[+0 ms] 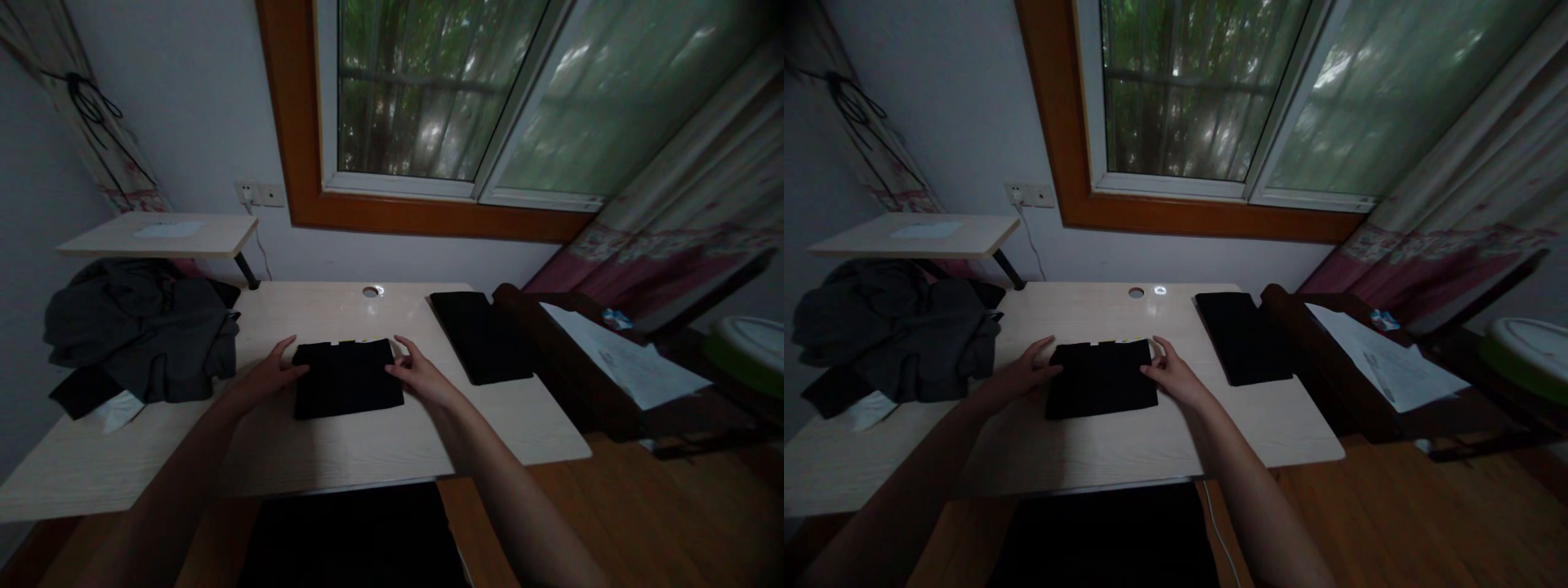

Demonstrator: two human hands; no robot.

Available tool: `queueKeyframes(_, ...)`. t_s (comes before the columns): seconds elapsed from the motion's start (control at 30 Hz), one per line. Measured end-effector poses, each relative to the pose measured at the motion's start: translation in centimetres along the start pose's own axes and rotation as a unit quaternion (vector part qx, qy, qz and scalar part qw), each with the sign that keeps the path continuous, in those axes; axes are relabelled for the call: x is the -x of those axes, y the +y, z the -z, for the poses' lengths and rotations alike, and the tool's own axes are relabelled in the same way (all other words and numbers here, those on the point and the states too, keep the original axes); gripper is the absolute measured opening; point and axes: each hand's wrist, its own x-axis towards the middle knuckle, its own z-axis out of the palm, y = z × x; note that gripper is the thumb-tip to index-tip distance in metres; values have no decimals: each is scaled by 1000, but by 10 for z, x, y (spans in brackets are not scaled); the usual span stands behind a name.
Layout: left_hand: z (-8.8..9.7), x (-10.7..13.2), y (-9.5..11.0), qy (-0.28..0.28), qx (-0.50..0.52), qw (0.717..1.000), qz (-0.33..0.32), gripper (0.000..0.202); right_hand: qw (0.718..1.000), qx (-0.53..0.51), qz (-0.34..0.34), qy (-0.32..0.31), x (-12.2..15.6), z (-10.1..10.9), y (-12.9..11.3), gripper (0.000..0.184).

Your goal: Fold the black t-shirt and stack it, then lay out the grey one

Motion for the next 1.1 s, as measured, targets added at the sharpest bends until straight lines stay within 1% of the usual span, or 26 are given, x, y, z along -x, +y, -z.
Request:
queueKeyframes(0.07, -6, -8, 3, 25, 13, 1000, -5, 103, 999, -25, 23, 38, -9, -8, 1, 83)
queueKeyframes(0.17, -12, -14, 7, 59, 33, 997, -35, 97, 995, -52, 50, 72, -18, -18, -3, 73)
queueKeyframes(0.27, -11, -17, 8, 79, 76, 992, -58, 90, 989, -74, 83, 95, -25, -24, -10, 65)
queueKeyframes(0.37, -7, -25, 4, 112, 113, 985, -65, 88, 984, -75, 105, 119, -34, -25, -10, 62)
queueKeyframes(0.47, -6, -38, -5, 142, 123, 981, -57, 88, 984, -30, 107, 141, -48, -22, -1, 58)
queueKeyframes(0.6, -10, -52, -19, 190, 42, 980, -35, 78, 979, 70, 98, 163, -62, -21, 17, 55)
queueKeyframes(0.67, -11, -55, -24, 201, 16, 979, -38, 72, 974, 115, 103, 167, -65, -21, 23, 55)
queueKeyframes(0.73, -11, -55, -28, 203, 10, 978, -43, 68, 969, 143, 110, 169, -65, -21, 25, 55)
queueKeyframes(0.83, -9, -52, -28, 220, -10, 974, -50, 60, 961, 176, 117, 176, -59, -21, 20, 54)
queueKeyframes(0.9, -8, -48, -25, 260, -52, 961, -80, 53, 946, 215, 144, 194, -52, -23, 12, 53)
queueKeyframes(0.97, -11, -43, -16, 298, -125, 935, -145, 48, 916, 273, 196, 218, -45, -29, 3, 50)
queueKeyframes(1.0, -15, -39, -10, 302, -168, 920, -185, 46, 898, 305, 223, 225, -41, -33, -1, 48)
queueKeyframes(1.03, -20, -36, -4, 294, -211, 905, -224, 45, 881, 333, 248, 225, -38, -38, -5, 47)
queueKeyframes(1.1, -36, -30, 9, 245, -281, 884, -283, 44, 860, 376, 282, 197, -33, -52, -10, 46)
